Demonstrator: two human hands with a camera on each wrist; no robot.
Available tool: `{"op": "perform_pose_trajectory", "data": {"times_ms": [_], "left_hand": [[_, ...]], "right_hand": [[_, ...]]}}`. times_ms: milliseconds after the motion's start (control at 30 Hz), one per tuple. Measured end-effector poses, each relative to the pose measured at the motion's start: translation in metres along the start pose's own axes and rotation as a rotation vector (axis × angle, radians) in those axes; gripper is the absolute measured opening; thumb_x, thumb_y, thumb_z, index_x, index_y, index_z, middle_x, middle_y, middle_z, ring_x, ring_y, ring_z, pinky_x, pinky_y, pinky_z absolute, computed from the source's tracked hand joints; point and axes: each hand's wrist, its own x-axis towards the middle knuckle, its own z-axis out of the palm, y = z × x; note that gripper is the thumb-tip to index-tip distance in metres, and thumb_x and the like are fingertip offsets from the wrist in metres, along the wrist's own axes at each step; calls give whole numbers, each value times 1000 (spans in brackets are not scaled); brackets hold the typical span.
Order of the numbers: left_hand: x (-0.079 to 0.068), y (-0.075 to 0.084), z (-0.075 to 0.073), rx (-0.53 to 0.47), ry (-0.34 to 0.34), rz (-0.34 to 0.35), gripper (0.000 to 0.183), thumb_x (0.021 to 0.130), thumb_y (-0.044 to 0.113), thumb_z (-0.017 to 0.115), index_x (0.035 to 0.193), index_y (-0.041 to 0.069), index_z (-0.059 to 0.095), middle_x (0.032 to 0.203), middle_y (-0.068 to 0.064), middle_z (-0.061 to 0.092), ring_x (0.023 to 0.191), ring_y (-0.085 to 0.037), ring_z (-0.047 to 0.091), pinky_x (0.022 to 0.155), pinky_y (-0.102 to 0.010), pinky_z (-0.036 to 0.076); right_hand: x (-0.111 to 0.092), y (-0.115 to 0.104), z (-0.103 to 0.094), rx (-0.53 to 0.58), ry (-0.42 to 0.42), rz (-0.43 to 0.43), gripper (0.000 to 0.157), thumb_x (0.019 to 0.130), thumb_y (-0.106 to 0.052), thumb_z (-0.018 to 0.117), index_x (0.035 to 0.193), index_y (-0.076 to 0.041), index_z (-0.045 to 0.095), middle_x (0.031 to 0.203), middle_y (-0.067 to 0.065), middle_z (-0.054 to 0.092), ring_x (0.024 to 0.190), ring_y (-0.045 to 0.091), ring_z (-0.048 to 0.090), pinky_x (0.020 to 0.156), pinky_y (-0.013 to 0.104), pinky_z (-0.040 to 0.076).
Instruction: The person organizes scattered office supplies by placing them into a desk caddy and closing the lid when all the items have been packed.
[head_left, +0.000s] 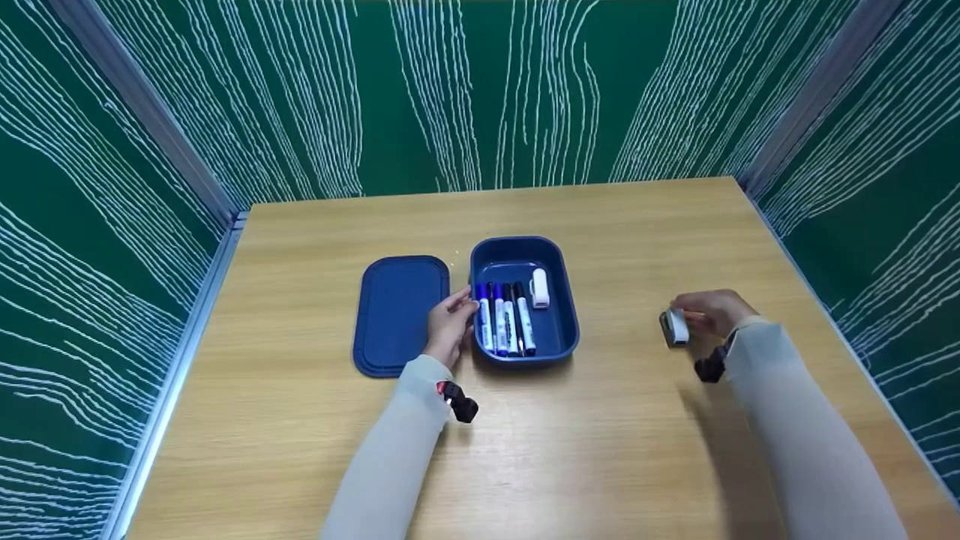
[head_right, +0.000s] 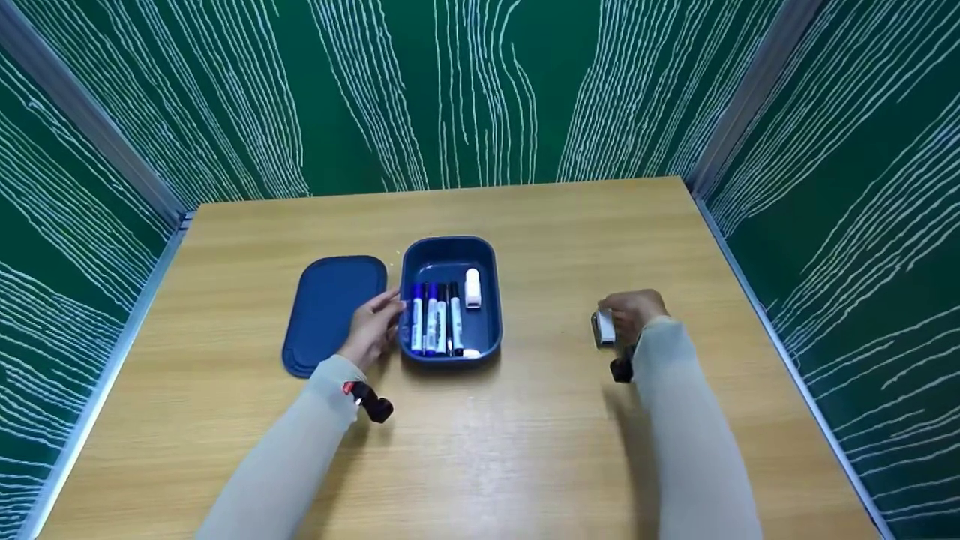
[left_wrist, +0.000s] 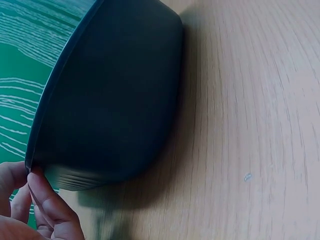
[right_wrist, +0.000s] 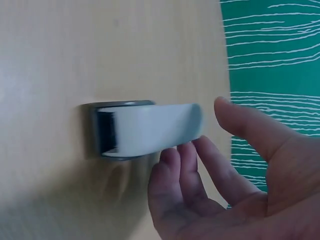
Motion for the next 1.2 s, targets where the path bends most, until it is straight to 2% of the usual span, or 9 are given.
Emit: {"op": "perform_pose_trajectory", "data": {"times_ms": [167, 300, 400, 500, 633, 767, 900, 1033, 1200], "left_hand": [[0, 1, 0, 3, -1, -7, 42, 91, 9, 67, 133, 12, 63, 127, -10, 63, 90, -9, 58, 54, -14, 49], [0, 0, -1, 15, 3, -13, 42, 91, 10, 66, 133, 13, 63, 129, -10, 63, 93, -10, 58, 58, -16, 51], [0, 0, -1, 19, 4, -12, 41, 92, 10, 66, 133, 13, 63, 128, -10, 63, 93, -11, 59, 60, -17, 52], [0, 0, -1, 16, 4, -12, 41, 92, 10, 66, 132, 13, 64, 127, -10, 63, 92, -11, 59, 61, -18, 53], [1, -1, -2, 11, 5, -8, 41, 92, 9, 66, 132, 13, 64, 126, -10, 63, 93, -11, 59, 64, -20, 54], [1, 0, -1, 12, 1, 5, 42, 91, 9, 65, 132, 11, 63, 127, -11, 64, 96, -10, 59, 67, -21, 55], [1, 0, -1, -1, -11, 12, 42, 92, 8, 65, 133, 10, 63, 130, -12, 63, 99, -11, 59, 66, -20, 54], [1, 0, -1, -13, -20, 12, 42, 93, 8, 64, 134, 10, 62, 133, -14, 61, 101, -11, 59, 65, -18, 53], [1, -1, -1, -12, -21, 13, 43, 92, 7, 64, 135, 9, 61, 133, -15, 61, 101, -11, 59, 66, -19, 54]], "right_hand": [[6, 6, -2, -32, -17, 33, 7, 93, -21, 68, 86, -21, 69, 82, -12, 65, 86, 5, 60, 92, 22, 49], [7, 9, -2, -45, -34, 43, 5, 91, -26, 71, 90, -23, 67, 82, -13, 62, 91, 5, 55, 112, 31, 35], [7, 11, -2, -22, -48, 52, 8, 91, -26, 71, 93, -23, 64, 83, -13, 63, 92, 6, 55, 120, 35, 24], [6, 12, 0, 13, -53, 60, 8, 90, -25, 73, 94, -26, 66, 84, -12, 65, 90, 6, 58, 116, 33, 29], [5, 13, 2, 28, -63, 45, 10, 88, -24, 75, 95, -27, 68, 87, -11, 67, 89, 7, 61, 99, 27, 41], [6, 13, 5, -23, -87, -2, 10, 93, -25, 69, 101, -21, 66, 89, -11, 69, 89, 5, 64, 90, 22, 50], [6, 8, 12, -70, -99, -20, 34, 95, -27, 66, 124, -11, 59, 90, -12, 70, 89, 4, 65, 88, 23, 54], [6, -4, 26, -68, -98, -33, 66, 95, -27, 66, 148, 1, 37, 87, -14, 68, 87, 2, 64, 89, 21, 54], [3, -23, 47, -42, -140, -92, 72, 97, -22, 63, 151, 6, 25, 91, -13, 68, 89, 2, 65, 94, 22, 52]]}}
